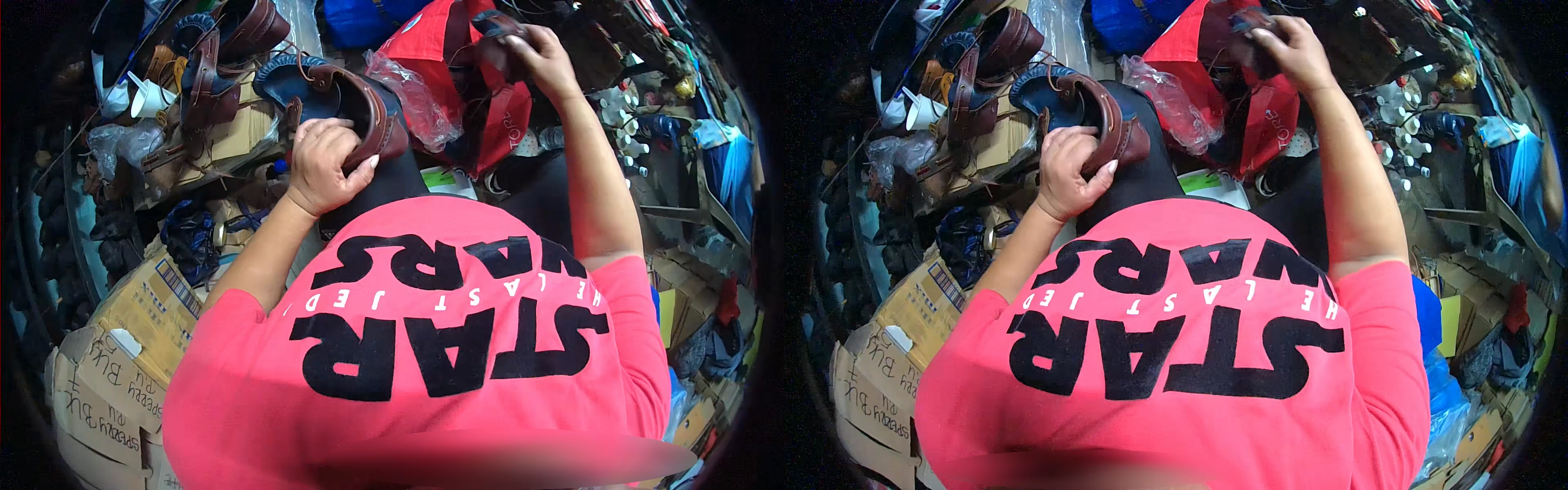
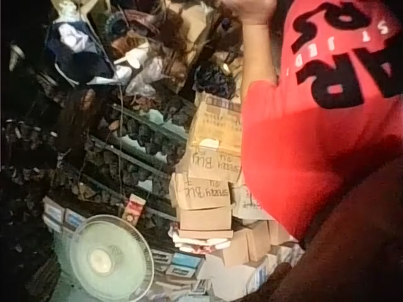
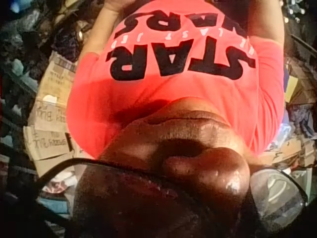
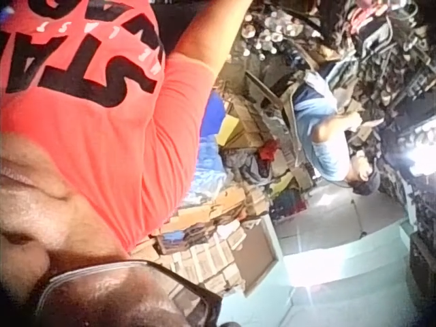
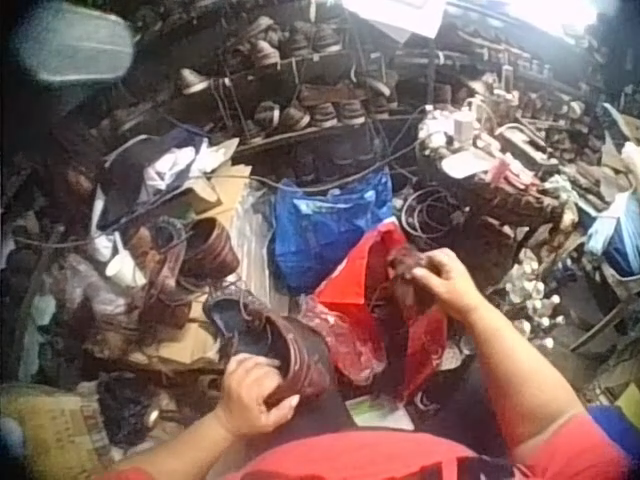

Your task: Lacing and inspecting leather shoe uppers in a workshop.

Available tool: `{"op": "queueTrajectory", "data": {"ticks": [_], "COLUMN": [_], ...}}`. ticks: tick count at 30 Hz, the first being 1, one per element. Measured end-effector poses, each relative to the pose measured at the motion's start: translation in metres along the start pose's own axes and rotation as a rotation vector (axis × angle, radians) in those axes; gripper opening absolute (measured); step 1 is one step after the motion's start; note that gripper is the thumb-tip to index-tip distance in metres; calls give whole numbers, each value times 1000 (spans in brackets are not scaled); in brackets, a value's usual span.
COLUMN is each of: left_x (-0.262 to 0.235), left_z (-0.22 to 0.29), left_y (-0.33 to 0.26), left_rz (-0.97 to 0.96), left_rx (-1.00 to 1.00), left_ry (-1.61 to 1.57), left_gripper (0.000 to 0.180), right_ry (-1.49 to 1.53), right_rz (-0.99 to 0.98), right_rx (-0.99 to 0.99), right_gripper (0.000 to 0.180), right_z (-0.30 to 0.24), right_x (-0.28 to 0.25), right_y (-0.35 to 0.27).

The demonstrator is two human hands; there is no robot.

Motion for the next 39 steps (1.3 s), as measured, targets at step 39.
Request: {"op": "queueTrajectory", "data": {"ticks": [39], "left_x": [37], "left_z": [-37], "left_y": [-69], "left_rz": [-66], "left_rx": [-293], "left_ry": [70], "left_gripper": [34], "right_ry": [-472], "right_rz": [-845], "right_rx": [430], "right_gripper": [41], "right_z": [86], "right_x": [152], "right_y": [-70]}}
Point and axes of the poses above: each hand's wrist, its own y-axis towards the middle knuckle, its own x-axis out of the palm, z = x × y, the point moved 9 cm from there along y, towards the middle knuckle, and after that the axes turned 9 degrees about -y, right-handed, at the moved point
